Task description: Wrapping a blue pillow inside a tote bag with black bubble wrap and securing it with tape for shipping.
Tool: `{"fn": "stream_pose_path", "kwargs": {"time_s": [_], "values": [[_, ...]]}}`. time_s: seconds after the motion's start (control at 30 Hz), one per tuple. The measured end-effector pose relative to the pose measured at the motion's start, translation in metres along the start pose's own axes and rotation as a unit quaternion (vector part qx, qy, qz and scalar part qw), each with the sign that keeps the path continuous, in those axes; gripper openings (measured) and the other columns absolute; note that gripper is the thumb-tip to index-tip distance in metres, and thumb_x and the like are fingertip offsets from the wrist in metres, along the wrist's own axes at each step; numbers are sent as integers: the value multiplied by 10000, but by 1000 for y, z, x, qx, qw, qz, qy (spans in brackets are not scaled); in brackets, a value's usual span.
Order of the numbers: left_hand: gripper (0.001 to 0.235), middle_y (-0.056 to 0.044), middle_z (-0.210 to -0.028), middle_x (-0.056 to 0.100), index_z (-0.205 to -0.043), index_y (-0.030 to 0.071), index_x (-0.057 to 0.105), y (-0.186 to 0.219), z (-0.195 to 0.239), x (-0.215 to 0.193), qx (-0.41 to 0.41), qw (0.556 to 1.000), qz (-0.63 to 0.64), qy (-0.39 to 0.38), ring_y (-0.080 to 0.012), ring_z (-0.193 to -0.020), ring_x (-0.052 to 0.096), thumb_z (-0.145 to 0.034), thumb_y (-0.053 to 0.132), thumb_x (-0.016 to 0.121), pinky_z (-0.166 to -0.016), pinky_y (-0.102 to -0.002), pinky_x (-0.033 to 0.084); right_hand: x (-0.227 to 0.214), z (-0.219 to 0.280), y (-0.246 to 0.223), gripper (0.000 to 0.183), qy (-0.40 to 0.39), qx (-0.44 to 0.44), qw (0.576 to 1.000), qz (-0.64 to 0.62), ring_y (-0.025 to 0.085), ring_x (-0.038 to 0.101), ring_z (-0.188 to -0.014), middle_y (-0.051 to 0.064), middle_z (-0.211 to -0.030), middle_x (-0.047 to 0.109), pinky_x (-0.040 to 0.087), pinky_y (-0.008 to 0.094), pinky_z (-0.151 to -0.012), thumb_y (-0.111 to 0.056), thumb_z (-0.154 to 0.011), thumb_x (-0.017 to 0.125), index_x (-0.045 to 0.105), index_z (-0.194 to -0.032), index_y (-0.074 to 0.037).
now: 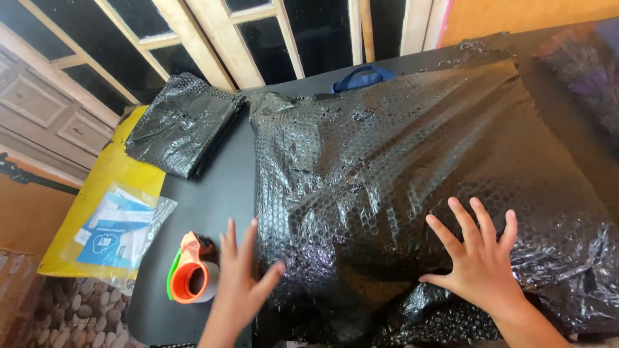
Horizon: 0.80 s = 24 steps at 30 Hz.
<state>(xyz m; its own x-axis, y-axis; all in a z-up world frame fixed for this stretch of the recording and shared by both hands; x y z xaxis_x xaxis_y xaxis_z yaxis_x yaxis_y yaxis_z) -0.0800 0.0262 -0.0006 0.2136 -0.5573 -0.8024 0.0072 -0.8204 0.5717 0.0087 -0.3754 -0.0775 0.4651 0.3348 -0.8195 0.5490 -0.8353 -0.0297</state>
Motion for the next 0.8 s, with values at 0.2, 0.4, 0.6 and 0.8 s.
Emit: {"fn": "stream_pose_path", "kwargs": {"time_s": [0.2,0.4,0.6,0.8], "values": [[972,-41,-1753,76,-1629,231,170,-8,-14,36,-120,977,155,-84,-221,-1625,-71,-863,157,764,-1206,-424,179,21,-15,11,1417,37,-7,999,4,453,347,-1505,132,-1650,315,180,807,-1139,-759,-334,837,337,-1587,-326],[991,-389,-1604,246,-1625,85,279,-29,-96,55,21,990,141,25,-603,-1464,228,-809,90,842,-1164,-703,245,52,-81,27,1318,118,-48,992,22,535,455,-1392,273,-1520,532,121,834,-1047,-453,-306,976,555,-1526,-187],[1120,-325,-1672,85,-1679,145,164,-46,-132,72,39,991,13,124,-609,-1463,240,-835,163,900,-1114,-764,300,65,-115,31,1308,123,-42,992,-7,542,369,-1428,301,-1536,472,55,845,-1036,-426,-357,979,532,-1553,-143],[761,-250,-1691,152,-1592,135,363,-24,-70,74,73,983,1,168,-520,-1528,169,-944,314,719,-1143,-761,110,53,-102,33,1272,69,-18,997,-43,505,300,-1498,265,-1641,374,36,803,-1111,-512,-466,910,452,-1604,-176]]}}
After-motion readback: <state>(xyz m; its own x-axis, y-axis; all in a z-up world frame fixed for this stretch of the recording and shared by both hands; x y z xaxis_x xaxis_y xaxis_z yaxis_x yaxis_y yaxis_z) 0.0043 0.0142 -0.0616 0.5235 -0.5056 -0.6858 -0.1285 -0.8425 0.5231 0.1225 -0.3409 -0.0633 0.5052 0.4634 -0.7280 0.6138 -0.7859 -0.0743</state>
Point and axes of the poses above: each hand's wrist, its own z-axis away from the middle knuckle, its own x-axis out of the palm, y = z × x, the point moved 1 cm from there along -z, towards the middle knuckle
